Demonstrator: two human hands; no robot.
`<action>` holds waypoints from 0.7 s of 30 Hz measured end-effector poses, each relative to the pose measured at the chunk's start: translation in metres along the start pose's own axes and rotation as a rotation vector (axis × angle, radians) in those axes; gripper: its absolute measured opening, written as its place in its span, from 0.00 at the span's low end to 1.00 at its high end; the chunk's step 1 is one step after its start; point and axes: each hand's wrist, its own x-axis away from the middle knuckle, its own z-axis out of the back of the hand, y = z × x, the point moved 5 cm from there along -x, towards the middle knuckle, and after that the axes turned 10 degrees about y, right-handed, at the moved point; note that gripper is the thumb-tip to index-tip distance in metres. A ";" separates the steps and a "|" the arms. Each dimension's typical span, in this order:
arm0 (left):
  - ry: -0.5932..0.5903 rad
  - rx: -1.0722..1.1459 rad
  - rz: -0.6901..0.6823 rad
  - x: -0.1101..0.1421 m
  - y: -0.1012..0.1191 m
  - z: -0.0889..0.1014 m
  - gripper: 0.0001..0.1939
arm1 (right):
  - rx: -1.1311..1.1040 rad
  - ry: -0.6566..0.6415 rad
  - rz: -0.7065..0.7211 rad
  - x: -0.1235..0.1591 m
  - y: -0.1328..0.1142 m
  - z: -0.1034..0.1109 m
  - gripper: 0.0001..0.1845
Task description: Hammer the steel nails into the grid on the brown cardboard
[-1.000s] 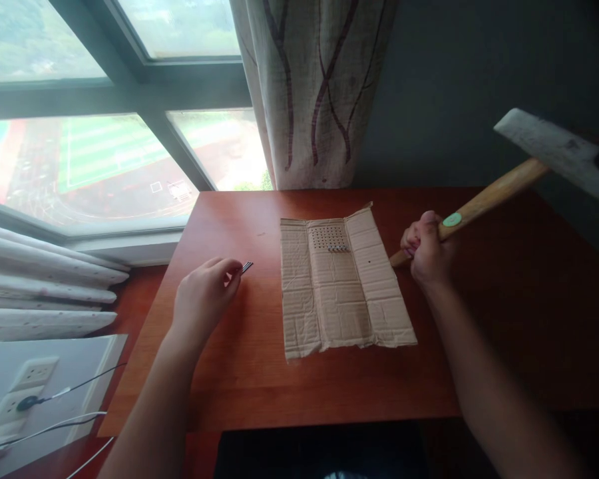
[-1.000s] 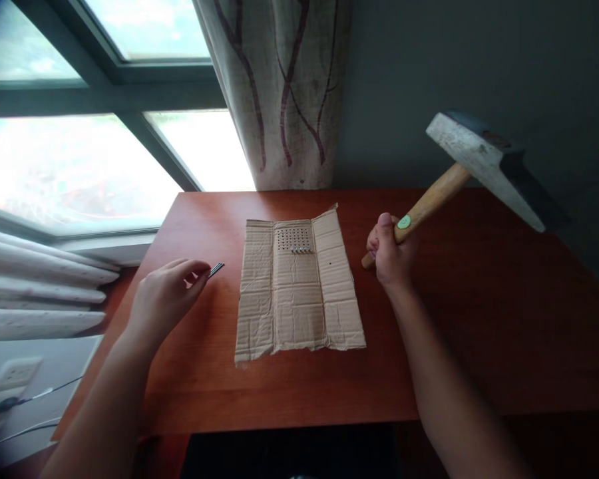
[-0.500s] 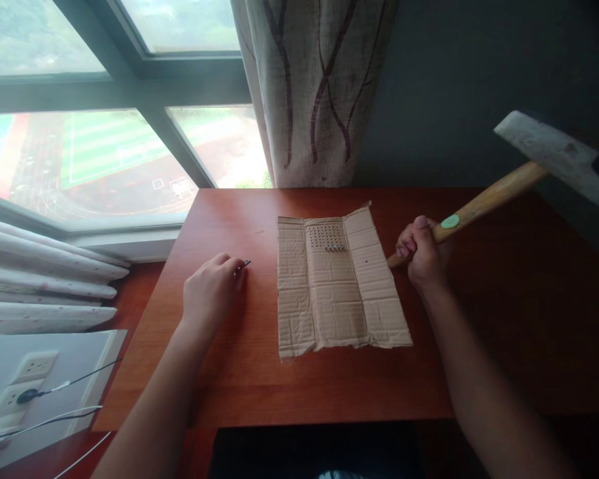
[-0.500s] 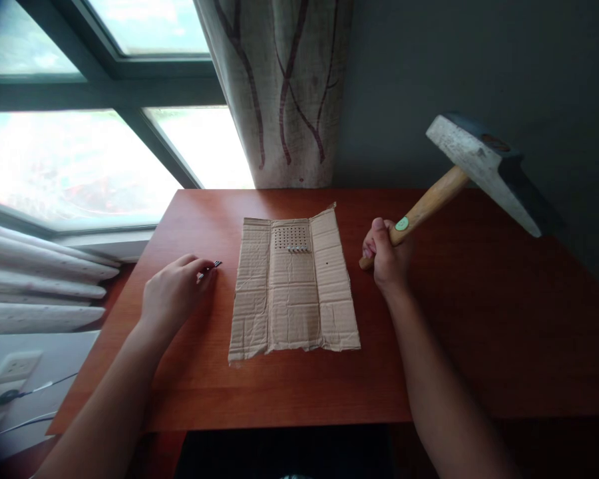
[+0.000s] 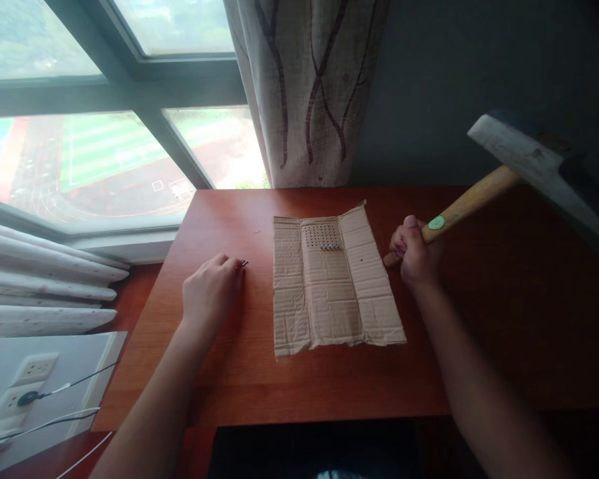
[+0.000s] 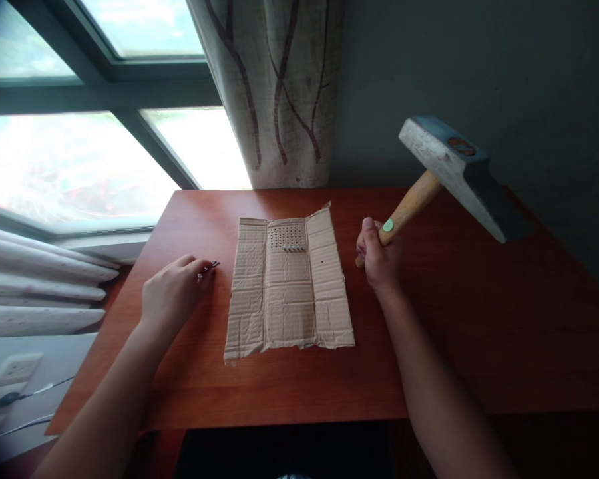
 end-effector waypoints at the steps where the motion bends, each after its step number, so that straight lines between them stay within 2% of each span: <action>1: 0.000 -0.001 -0.001 0.000 0.000 0.000 0.17 | 0.004 0.002 0.001 0.000 0.000 0.000 0.34; 10: -0.056 -0.065 -0.072 -0.001 0.004 -0.004 0.21 | -0.008 -0.013 0.011 -0.001 -0.001 0.000 0.35; 14: -0.037 -0.015 -0.075 -0.002 0.008 0.002 0.17 | -0.013 -0.014 0.012 -0.001 -0.002 0.000 0.34; 18: 0.062 0.205 0.003 -0.004 0.010 0.016 0.10 | 0.000 -0.017 0.006 -0.001 -0.003 0.000 0.34; 21: 0.162 0.543 0.063 -0.009 0.013 0.029 0.05 | 0.014 -0.026 -0.002 -0.001 -0.002 0.000 0.34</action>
